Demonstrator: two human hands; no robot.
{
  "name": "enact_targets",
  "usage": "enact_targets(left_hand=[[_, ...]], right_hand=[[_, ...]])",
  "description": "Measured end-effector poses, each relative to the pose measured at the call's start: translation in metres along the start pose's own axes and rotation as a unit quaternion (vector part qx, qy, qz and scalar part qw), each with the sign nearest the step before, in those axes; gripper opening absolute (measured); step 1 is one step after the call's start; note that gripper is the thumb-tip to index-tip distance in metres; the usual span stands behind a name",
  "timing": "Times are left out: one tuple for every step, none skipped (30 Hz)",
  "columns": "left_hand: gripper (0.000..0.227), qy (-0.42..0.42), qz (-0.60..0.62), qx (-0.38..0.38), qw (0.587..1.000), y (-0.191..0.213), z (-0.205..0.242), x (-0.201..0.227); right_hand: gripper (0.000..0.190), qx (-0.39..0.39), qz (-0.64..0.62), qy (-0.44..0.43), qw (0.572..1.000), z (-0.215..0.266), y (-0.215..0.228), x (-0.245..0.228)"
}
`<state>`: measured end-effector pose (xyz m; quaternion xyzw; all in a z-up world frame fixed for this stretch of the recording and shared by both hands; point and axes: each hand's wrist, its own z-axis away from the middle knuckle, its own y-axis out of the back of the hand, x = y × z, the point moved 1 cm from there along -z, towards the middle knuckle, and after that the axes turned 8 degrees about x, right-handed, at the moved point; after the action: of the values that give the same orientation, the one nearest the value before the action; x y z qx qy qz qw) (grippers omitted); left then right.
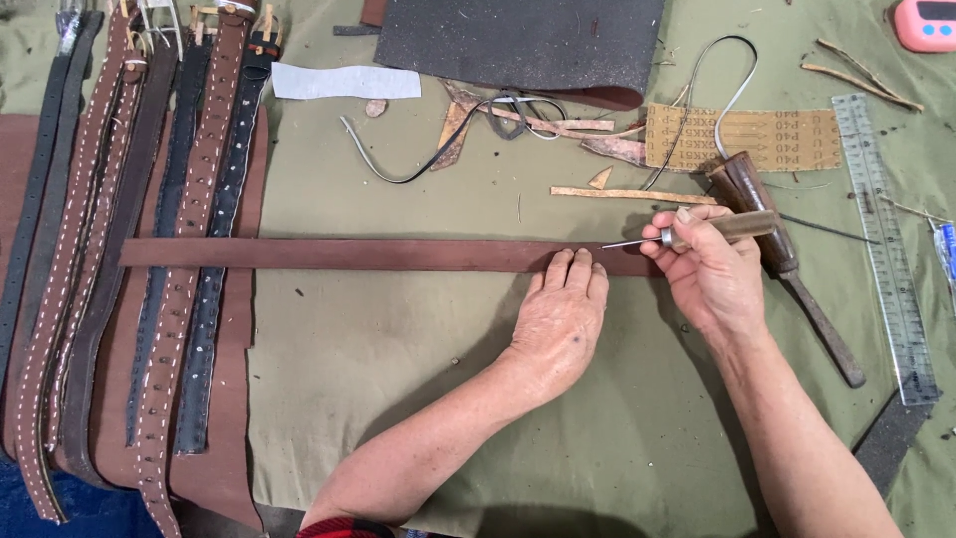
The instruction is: Punching holes in a leather strap using an awl and a mallet, followed by measuring and cutting thread.
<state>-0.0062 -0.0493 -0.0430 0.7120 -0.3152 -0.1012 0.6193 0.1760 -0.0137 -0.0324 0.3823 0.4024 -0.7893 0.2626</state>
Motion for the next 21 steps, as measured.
enact_targets(left_hand=[[0.047, -0.001, -0.002, -0.001, 1.0, 0.0, 0.0, 0.0], [0.047, -0.003, -0.005, -0.002, 1.0, 0.001, 0.0, 0.0], [0.047, -0.003, -0.005, -0.002, 1.0, 0.0, 0.0, 0.0], [0.047, -0.004, -0.004, 0.0, 1.0, 0.0, 0.0, 0.0], [0.048, -0.004, -0.004, 0.002, 1.0, 0.0, 0.0, 0.0], [0.048, -0.004, -0.004, 0.002, 1.0, 0.001, 0.0, 0.0], [0.048, -0.004, -0.004, 0.002, 1.0, 0.002, 0.0, 0.001], [0.048, -0.004, -0.004, 0.002, 1.0, 0.003, 0.0, 0.001], [0.048, -0.004, -0.004, 0.002, 1.0, 0.005, 0.0, 0.002], [0.048, -0.006, -0.005, 0.001, 1.0, 0.006, 0.0, 0.002], [0.049, -0.008, -0.007, 0.001, 1.0, 0.008, -0.001, 0.002], [0.049, -0.007, -0.007, 0.001, 1.0, 0.004, 0.0, 0.002], [0.05, -0.009, -0.005, 0.016, 1.0, 0.001, 0.0, 0.001], [0.051, -0.01, -0.003, 0.032, 0.999, -0.002, 0.001, 0.001], [0.051, -0.01, -0.003, 0.033, 0.999, -0.001, 0.001, 0.002], [0.051, -0.009, -0.004, 0.042, 0.999, 0.001, 0.001, 0.002], [0.05, -0.008, -0.006, 0.051, 0.999, 0.003, 0.001, 0.003], [0.05, -0.008, -0.006, 0.054, 0.999, -0.001, 0.0, 0.0], [0.045, -0.015, -0.006, 0.082, 0.996, -0.005, 0.001, -0.002], [0.04, -0.023, -0.006, 0.111, 0.994, -0.008, 0.002, -0.004], [0.04, -0.022, -0.007, 0.113, 0.993, -0.012, -0.004, -0.015]], right_hand=[[0.011, -0.003, 0.002, 0.001, 1.0, 0.001, -0.001, -0.001], [0.011, -0.006, 0.004, 0.003, 1.0, 0.002, -0.002, -0.002], [0.011, -0.006, 0.004, 0.003, 1.0, 0.002, -0.001, -0.002], [0.011, -0.009, 0.004, 0.005, 1.0, 0.002, -0.001, -0.001], [0.012, -0.012, 0.005, 0.008, 1.0, 0.002, -0.001, -0.001], [0.012, -0.012, 0.005, 0.007, 1.0, 0.002, -0.001, -0.001], [0.012, -0.015, 0.007, 0.013, 1.0, 0.003, -0.001, -0.001], [0.012, -0.019, 0.009, 0.02, 1.0, 0.003, -0.002, -0.001], [0.012, -0.018, 0.009, 0.019, 1.0, 0.003, -0.001, -0.001], [0.012, -0.024, 0.015, 0.027, 0.999, 0.003, -0.001, -0.001], [0.013, -0.029, 0.021, 0.035, 0.999, 0.003, -0.001, -0.002], [0.013, -0.029, 0.022, 0.034, 0.999, 0.005, -0.003, -0.002], [0.015, -0.036, 0.035, 0.063, 0.997, 0.007, -0.006, -0.003], [0.017, -0.043, 0.049, 0.092, 0.994, 0.01, -0.008, -0.004], [0.017, -0.043, 0.05, 0.093, 0.993, 0.012, -0.011, -0.004], [0.018, -0.046, 0.083, 0.128, 0.987, 0.015, -0.014, -0.005], [0.019, -0.048, 0.116, 0.163, 0.979, 0.017, -0.017, -0.005], [0.019, -0.05, 0.117, 0.164, 0.978, 0.02, -0.021, -0.008], [0.02, -0.061, 0.151, 0.188, 0.969, 0.024, -0.026, -0.011], [0.021, -0.072, 0.185, 0.211, 0.957, 0.028, -0.03, -0.013], [0.021, -0.074, 0.185, 0.212, 0.957, 0.024, -0.028, -0.01]])
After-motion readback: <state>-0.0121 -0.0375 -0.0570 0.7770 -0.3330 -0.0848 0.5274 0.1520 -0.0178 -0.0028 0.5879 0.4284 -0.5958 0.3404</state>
